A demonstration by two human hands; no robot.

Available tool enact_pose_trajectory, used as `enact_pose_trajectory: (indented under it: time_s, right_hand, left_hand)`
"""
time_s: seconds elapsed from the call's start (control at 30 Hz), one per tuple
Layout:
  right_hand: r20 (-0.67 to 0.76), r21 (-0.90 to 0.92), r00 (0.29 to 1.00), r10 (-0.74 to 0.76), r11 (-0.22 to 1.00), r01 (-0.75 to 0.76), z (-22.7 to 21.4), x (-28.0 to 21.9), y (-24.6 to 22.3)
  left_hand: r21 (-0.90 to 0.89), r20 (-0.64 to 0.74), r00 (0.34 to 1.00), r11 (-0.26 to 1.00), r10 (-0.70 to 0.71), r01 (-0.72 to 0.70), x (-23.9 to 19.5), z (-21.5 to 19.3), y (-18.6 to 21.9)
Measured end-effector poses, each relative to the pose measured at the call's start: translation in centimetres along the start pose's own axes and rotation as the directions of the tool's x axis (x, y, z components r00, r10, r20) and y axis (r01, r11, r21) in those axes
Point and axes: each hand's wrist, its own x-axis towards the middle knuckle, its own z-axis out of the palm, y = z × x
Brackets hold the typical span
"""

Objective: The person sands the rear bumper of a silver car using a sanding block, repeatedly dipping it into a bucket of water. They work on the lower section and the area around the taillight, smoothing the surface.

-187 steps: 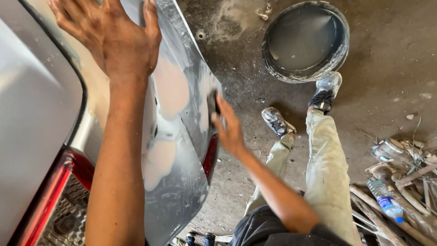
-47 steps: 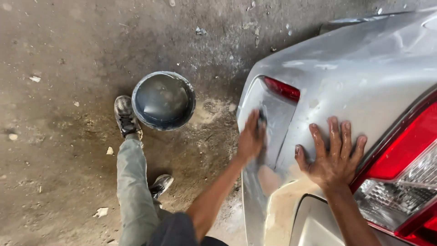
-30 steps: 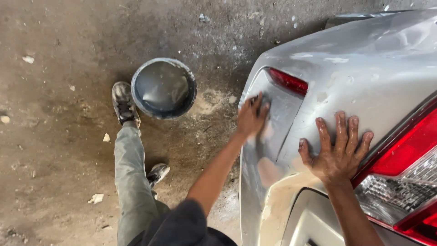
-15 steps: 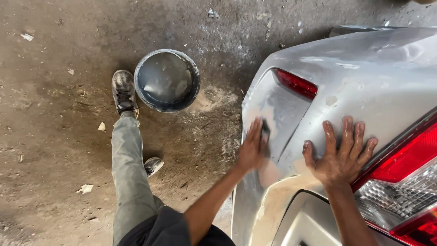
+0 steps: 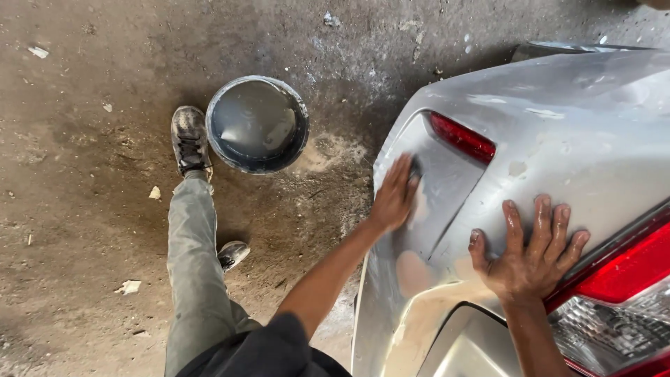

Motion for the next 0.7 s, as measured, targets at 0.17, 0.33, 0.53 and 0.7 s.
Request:
enact_pose_trajectory:
  time_s: [0.17, 0.33, 0.53, 0.7]
  right_hand:
    - [0.023, -0.017, 1.000, -0.003, 1.000, 0.003, -0.5, -0.2, -0.2]
    - [-0.012, -0.011, 1.000, -0.012, 1.000, 0.012, -0.1, -0.2, 0.1]
    - [-0.021, -0.020, 1.000, -0.013, 1.000, 0.012, -0.1, 0.0, -0.1]
    - [-0.016, 0.006, 1.000, -0.013, 1.000, 0.014, -0.1, 0.5, 0.0]
  left_hand:
    - [-0.073, 0.059, 0.987, 0.987, 0.151, -0.146, -2.5, -2.6, -1.7]
    - [-0.047, 0.160, 0.987, 0.999, 0.009, -0.002, 1.2, -1.7, 0.3]
    - [-0.061, 0.038, 0.975, 0.975, 0.217, -0.215, 1.0, -2.6, 0.3]
    - [-0.035, 0.036, 0.983, 0.983, 0.180, -0.178, -0.2, -2.1, -0.3]
